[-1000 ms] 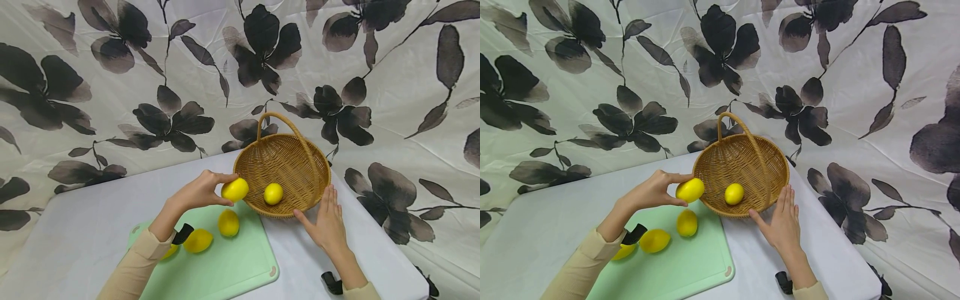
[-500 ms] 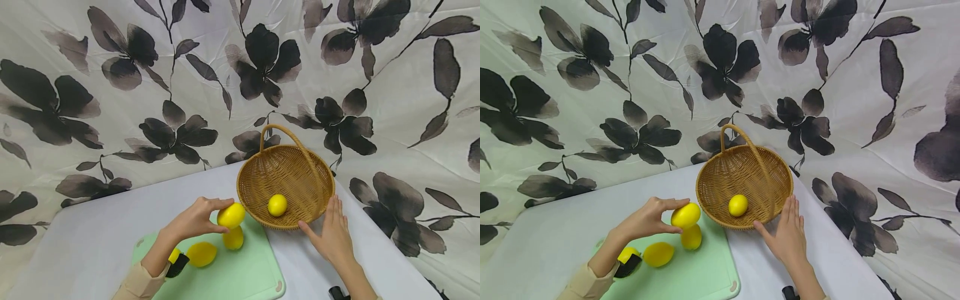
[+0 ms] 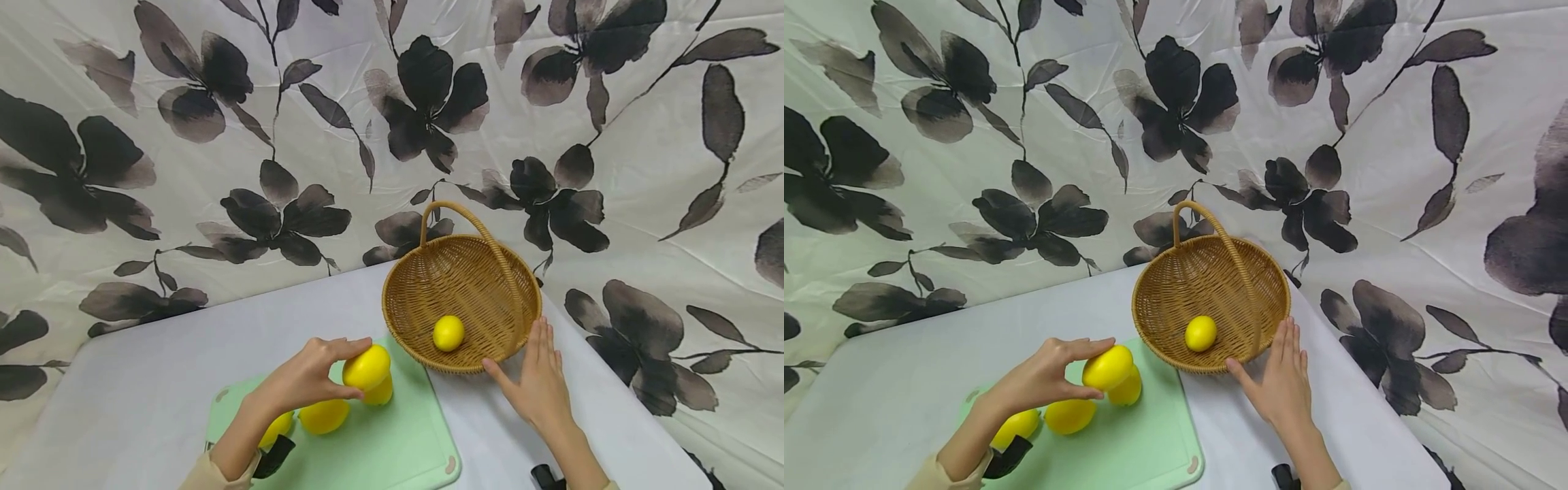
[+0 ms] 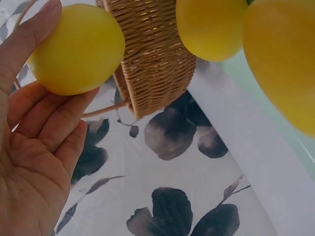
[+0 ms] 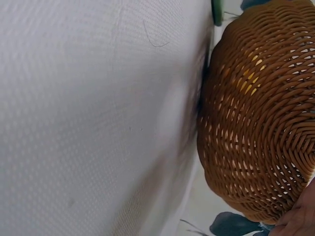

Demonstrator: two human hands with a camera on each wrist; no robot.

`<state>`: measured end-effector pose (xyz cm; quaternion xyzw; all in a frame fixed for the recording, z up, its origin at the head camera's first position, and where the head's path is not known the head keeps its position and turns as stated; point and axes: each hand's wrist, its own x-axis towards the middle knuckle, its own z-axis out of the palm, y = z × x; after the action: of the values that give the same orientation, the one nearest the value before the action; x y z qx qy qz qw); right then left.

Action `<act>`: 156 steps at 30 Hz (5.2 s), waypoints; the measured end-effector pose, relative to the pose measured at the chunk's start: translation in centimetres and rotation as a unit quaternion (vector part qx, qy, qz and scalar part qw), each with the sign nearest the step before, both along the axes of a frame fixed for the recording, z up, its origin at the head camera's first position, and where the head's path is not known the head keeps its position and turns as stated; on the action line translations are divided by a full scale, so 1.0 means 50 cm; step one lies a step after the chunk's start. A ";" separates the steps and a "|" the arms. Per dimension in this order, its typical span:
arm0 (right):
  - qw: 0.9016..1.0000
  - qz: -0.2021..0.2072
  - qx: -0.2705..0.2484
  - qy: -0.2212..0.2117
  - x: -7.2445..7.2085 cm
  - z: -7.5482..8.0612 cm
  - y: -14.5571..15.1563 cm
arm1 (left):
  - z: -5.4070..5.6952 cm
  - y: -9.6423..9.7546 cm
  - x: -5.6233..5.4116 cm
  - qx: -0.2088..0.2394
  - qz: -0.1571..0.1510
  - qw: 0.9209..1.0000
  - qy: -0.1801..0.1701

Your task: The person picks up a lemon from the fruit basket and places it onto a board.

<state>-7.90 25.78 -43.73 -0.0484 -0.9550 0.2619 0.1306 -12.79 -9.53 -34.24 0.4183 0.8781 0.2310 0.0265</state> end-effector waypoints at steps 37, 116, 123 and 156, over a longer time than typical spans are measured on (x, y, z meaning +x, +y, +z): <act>1.000 0.004 -0.002 -0.005 0.001 0.003 -0.002 | -0.023 -0.057 0.086 0.030 0.005 0.998 0.060; 1.000 0.017 -0.007 0.000 0.014 0.015 -0.020 | -0.123 -0.118 0.169 -0.059 0.027 0.993 -0.099; 1.000 0.012 -0.004 -0.003 0.015 0.014 -0.028 | -0.122 -0.127 0.174 -0.065 0.020 0.994 -0.085; 1.000 0.012 -0.009 -0.020 0.022 0.014 -0.039 | -0.060 -0.142 0.130 -0.002 0.056 0.998 -0.040</act>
<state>-6.81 23.85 -43.05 -0.0431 -0.9555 0.2710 0.1079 -6.31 -16.62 -37.22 0.3592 0.8986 0.2471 0.0490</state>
